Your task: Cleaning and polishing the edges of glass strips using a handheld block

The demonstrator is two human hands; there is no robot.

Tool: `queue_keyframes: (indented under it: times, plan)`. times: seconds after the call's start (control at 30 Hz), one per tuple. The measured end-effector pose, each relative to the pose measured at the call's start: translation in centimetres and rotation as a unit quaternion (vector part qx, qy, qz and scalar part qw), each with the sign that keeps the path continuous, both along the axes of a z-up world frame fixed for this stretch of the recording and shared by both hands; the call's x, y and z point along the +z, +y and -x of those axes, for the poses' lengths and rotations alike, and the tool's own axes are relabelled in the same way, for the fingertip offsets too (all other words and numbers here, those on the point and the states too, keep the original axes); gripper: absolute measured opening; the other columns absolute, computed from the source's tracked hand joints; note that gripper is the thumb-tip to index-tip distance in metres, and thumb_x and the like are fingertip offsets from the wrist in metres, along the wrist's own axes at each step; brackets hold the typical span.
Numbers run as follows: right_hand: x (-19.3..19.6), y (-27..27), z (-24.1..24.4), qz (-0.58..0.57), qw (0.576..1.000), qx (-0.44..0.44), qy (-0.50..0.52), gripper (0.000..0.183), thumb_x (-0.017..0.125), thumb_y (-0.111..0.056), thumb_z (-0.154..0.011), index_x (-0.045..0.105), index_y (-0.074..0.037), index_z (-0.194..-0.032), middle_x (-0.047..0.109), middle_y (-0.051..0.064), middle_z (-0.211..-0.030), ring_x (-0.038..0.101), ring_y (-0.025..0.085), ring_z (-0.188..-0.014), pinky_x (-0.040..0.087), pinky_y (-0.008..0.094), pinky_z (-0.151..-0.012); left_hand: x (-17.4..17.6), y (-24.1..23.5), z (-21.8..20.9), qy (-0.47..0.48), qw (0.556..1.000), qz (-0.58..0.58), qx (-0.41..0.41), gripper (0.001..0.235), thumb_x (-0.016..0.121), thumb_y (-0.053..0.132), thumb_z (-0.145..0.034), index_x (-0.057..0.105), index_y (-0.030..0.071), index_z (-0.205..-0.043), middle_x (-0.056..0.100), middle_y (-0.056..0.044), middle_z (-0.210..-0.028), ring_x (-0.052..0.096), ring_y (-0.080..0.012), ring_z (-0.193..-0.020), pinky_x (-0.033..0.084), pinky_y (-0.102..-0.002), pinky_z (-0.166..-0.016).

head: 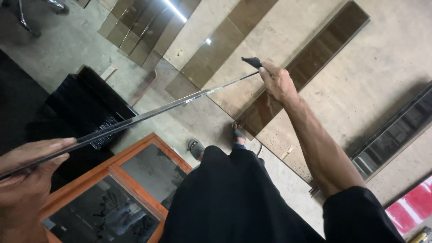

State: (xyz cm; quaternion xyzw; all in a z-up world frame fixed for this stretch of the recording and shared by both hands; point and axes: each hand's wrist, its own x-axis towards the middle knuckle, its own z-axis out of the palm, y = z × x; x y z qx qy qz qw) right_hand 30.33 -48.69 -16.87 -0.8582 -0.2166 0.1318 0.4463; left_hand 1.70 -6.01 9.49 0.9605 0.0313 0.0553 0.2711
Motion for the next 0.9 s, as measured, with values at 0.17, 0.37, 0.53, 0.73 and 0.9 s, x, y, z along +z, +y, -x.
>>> queue_keyframes:
  times: [0.17,0.37,0.53,0.73,0.9]
  plan:
    - [3.1,2.9,1.9,0.115,0.985,-0.086,0.100,0.025,0.050,-0.024,-0.106,0.069,-0.009,-0.112,0.063,0.010,-0.092,0.060,0.024,-0.078,0.049,0.040,-0.070,0.2,0.1,0.2,-0.017,1.000,0.016,-0.013,0.013,0.070,-0.012,-0.099,0.069,-0.014,-0.112,0.074,-0.026,-0.117,0.074,-0.0311,-0.108,0.059,-0.036,-0.097]
    - [6.9,9.2,9.7,-0.180,0.929,-0.003,0.323,0.035,0.057,-0.005,-0.086,0.070,-0.009,-0.118,0.068,0.010,-0.121,0.061,0.025,-0.109,0.046,0.041,-0.093,0.1,-0.5,-0.4,-0.060,0.997,0.021,-0.039,0.009,0.074,-0.014,-0.098,0.072,-0.014,-0.107,0.075,-0.026,-0.110,0.074,-0.0315,-0.101,0.060,-0.038,-0.093]
    - [13.3,11.5,11.7,0.027,0.999,0.014,-0.038,0.021,0.051,-0.018,-0.105,0.062,-0.010,-0.121,0.066,0.015,-0.094,0.061,0.038,-0.086,0.045,0.044,-0.081,-2.6,1.5,1.1,-0.164,0.986,0.038,-0.005,0.012,0.087,0.002,-0.089,0.079,0.003,-0.098,0.078,-0.011,-0.102,0.077,-0.0206,-0.092,0.057,-0.029,-0.084]
    - [24.8,24.6,21.9,-0.168,0.923,0.241,-0.249,0.037,0.048,-0.015,-0.110,0.052,0.002,-0.143,0.059,0.019,-0.148,0.057,0.037,-0.142,0.042,0.044,-0.126,-5.1,3.9,1.1,-0.184,0.981,0.053,0.006,0.025,0.070,0.006,-0.092,0.059,0.008,-0.071,0.047,-0.001,-0.065,0.043,-0.0123,-0.060,0.034,-0.035,-0.056]
    - [23.8,24.5,21.8,-0.123,0.958,0.177,-0.186,0.035,0.056,-0.001,-0.101,0.060,-0.003,-0.136,0.066,0.019,-0.138,0.063,0.036,-0.131,0.045,0.043,-0.116,-5.5,3.5,0.9,-0.254,0.954,0.151,-0.051,0.026,0.091,0.016,-0.083,0.077,-0.003,-0.095,0.078,-0.014,-0.091,0.076,-0.0171,-0.084,0.063,-0.030,-0.072]
